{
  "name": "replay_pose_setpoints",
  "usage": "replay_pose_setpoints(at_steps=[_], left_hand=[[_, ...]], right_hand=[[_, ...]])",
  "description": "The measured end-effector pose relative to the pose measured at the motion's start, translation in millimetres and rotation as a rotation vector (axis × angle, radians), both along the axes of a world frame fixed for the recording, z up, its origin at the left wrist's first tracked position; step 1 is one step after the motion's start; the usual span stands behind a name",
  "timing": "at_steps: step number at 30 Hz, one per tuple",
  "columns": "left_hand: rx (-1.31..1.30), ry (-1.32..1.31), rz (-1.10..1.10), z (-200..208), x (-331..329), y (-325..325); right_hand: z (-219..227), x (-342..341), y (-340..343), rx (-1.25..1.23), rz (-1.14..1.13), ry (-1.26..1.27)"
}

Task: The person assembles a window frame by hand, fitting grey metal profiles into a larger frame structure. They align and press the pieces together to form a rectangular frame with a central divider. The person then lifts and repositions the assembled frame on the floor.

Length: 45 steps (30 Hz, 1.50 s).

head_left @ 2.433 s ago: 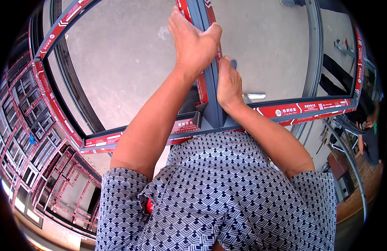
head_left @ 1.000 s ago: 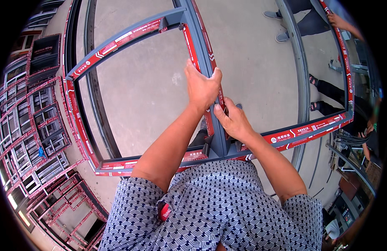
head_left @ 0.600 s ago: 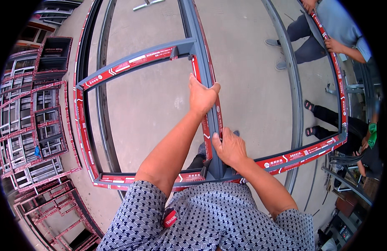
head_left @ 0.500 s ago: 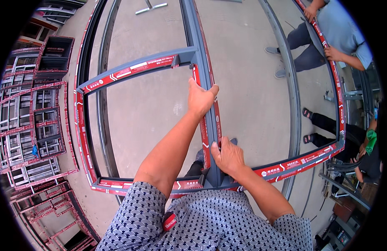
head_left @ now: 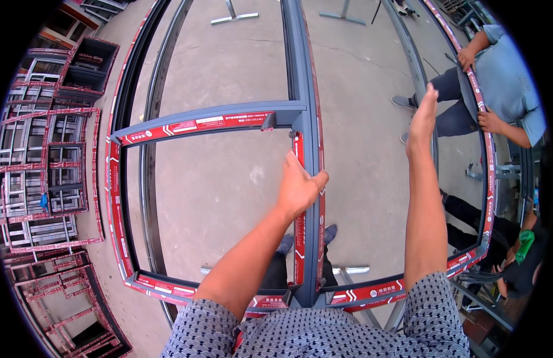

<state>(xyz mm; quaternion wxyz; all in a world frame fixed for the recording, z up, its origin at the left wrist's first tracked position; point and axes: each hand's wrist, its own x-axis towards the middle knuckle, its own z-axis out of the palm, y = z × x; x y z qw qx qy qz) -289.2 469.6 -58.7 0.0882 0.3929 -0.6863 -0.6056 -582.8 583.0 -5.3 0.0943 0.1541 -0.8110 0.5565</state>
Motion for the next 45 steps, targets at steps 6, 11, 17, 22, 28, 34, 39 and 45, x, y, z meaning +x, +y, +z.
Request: replay_pose_setpoints(at_steps=[6, 11, 17, 22, 28, 34, 39, 45], left_hand=[[-0.039, 0.063, -0.058, -2, -5, 4], [0.128, 0.082, -0.03, 18, -2, -4], [0.093, 0.08, -0.021, 11, 0, -1], [0.001, 0.043, -0.029, -5, 2, 0], [0.045, 0.053, 0.041, 2, 7, 0], [-0.004, 0.071, -0.031, 3, 2, 1], [-0.006, 0.102, -0.009, -1, 4, 2], [-0.075, 0.166, -0.069, -22, 1, -7]], right_hand=[[-109, 59, -145, 0.057, 0.284, -0.378], [-102, 85, -165, 0.266, 0.518, -0.358], [-101, 78, -152, 0.084, 0.587, -0.451], [-87, 27, -156, 0.087, 0.404, -0.264], [-17, -49, -153, -0.068, 0.185, 0.005], [-100, 38, -212, 0.157, 0.417, -0.284], [-63, 71, -185, 0.201, 0.534, -0.366], [-98, 146, -70, 0.032, 0.608, -0.506]])
